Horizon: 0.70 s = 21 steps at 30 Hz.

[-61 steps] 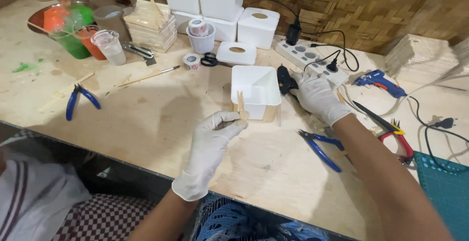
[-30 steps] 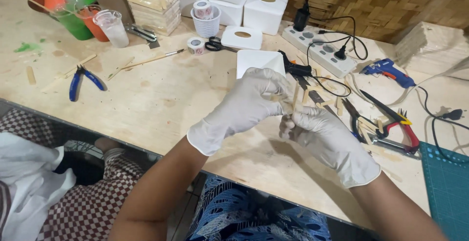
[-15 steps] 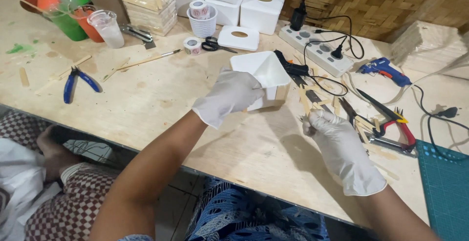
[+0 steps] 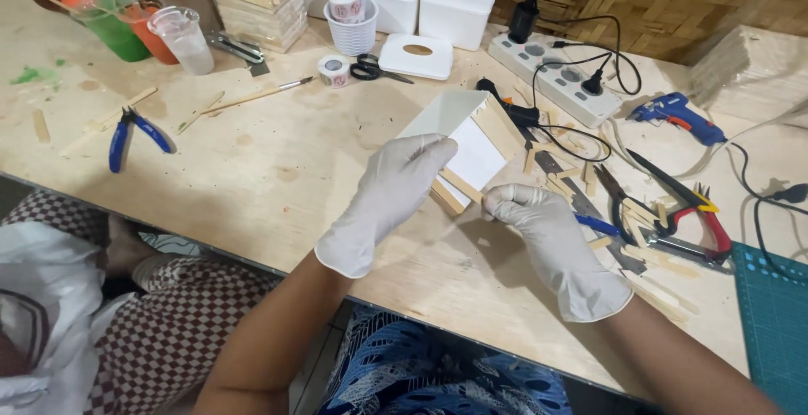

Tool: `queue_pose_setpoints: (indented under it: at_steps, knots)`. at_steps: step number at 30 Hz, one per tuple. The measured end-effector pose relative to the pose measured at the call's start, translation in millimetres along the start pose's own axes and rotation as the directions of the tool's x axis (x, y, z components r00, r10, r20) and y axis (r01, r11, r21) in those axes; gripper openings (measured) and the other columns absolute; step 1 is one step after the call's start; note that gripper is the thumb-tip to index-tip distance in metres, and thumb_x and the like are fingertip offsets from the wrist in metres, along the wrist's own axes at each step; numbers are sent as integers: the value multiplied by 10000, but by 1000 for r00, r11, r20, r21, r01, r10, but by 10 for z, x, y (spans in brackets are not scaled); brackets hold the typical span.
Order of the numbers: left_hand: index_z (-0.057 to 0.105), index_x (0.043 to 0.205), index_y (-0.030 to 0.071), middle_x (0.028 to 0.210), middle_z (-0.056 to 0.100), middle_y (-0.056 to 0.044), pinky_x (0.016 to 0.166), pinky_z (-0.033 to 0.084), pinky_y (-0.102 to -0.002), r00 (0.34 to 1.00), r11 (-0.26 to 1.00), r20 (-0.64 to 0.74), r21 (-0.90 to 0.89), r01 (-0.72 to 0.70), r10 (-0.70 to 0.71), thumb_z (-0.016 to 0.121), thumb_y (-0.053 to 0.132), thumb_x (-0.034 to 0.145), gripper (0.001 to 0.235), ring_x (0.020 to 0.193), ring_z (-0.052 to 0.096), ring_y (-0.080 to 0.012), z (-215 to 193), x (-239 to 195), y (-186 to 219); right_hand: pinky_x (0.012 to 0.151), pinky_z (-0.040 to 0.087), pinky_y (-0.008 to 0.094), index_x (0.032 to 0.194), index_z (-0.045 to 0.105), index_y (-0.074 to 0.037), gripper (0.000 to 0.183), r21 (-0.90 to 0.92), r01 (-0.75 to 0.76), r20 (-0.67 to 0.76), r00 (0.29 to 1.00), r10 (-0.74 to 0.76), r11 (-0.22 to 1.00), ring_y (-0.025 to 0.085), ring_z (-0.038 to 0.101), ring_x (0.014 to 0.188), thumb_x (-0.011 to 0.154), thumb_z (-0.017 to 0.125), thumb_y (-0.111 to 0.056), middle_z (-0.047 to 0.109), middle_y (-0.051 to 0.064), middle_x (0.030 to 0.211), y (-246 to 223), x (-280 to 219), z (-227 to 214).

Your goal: Assembling a decorative wooden box by cutting popsicle sticks to size and gluing them onto a plastic base using a hot glue gun.

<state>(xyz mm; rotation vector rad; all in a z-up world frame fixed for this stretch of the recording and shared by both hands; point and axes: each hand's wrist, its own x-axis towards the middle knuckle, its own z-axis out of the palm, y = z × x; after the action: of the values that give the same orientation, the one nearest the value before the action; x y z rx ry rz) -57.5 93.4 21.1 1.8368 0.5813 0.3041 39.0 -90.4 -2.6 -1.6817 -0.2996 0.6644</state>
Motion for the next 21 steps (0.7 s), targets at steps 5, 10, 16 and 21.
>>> queue_pose_setpoints:
  at_steps: [5, 10, 16, 21]
  knots:
    - [780, 965, 173, 970, 747, -121, 1003, 497, -420, 999, 979, -15, -198, -50, 48, 586, 475, 952, 359, 1023, 640, -190, 75, 0, -174, 834, 548, 331, 856, 797, -61, 66, 44, -4, -1, 1000, 4, 999, 179, 666, 787, 848, 841, -109, 747, 106, 768, -66, -93, 127]
    - [796, 1059, 164, 1068, 760, -160, 1037, 480, -451, 1000, 974, -13, -227, -11, 8, 614, 511, 927, 412, 1105, 681, -276, 5, -127, -36, 829, 542, 341, 845, 803, -51, 101, -41, 5, -8, 1000, -5, 999, 199, 676, 767, 869, 848, -138, 754, 119, 759, -184, -189, 146]
    - [796, 1108, 167, 1148, 762, -155, 1048, 482, -452, 999, 982, -19, -186, 41, -45, 608, 558, 898, 482, 1169, 692, -305, -66, -217, 112, 854, 483, 353, 805, 798, -36, 141, -71, 11, -25, 1000, -13, 997, 224, 635, 794, 837, 875, -150, 721, 135, 701, -270, -259, 198]
    - [722, 1246, -7, 1271, 696, -283, 1134, 406, -520, 993, 984, -15, -140, 114, -117, 561, 479, 938, 598, 1291, 609, -413, -84, -389, 334, 846, 461, 355, 773, 791, -47, 165, -47, 15, -40, 999, -17, 999, 239, 616, 798, 817, 894, -168, 713, 140, 682, -251, -241, 207]
